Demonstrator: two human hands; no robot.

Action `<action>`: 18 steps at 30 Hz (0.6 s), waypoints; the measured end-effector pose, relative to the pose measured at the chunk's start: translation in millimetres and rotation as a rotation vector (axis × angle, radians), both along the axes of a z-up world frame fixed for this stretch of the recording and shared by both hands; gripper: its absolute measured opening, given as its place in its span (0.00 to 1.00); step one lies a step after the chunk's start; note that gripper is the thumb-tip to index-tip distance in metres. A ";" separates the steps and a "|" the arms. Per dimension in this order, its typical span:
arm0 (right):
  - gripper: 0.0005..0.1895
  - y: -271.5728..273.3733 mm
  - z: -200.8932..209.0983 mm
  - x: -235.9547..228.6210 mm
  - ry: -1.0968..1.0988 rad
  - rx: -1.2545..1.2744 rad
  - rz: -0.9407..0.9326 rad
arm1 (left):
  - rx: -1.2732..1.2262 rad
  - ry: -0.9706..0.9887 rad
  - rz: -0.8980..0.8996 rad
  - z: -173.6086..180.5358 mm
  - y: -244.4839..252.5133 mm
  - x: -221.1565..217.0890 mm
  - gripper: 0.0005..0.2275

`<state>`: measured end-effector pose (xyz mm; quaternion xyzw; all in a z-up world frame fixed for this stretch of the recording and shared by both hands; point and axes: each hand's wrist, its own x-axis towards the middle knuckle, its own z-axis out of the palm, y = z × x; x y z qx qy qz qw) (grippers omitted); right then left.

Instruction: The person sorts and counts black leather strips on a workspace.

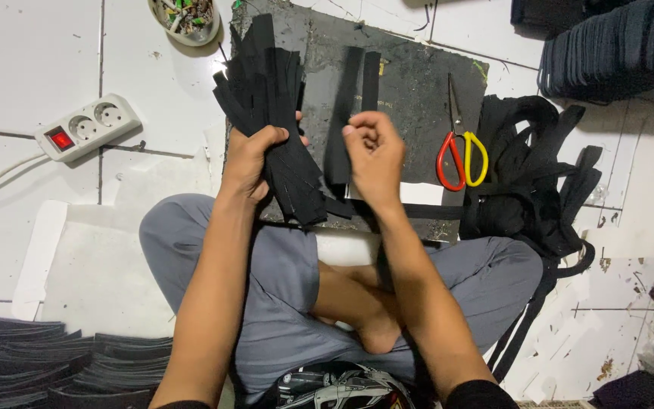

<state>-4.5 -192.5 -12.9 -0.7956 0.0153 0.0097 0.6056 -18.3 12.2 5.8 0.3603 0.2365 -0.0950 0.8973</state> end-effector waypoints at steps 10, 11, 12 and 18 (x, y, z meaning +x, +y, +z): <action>0.12 -68.6 -10.7 36.3 0.123 0.191 -0.030 | 0.006 -0.010 -0.009 -1.8 -1.3 0.3 0.23; 0.11 -74.0 -16.8 42.1 0.087 0.150 -0.041 | 0.007 -0.021 -0.013 -2.9 -1.1 0.4 0.22; 0.09 -79.4 -22.7 48.0 0.052 0.108 -0.052 | 0.008 -0.032 -0.017 -4.0 -1.0 0.5 0.22; 0.10 -70.2 -5.7 66.9 -0.160 -0.411 -0.001 | 0.022 -0.016 -0.022 -0.9 -2.6 2.0 0.22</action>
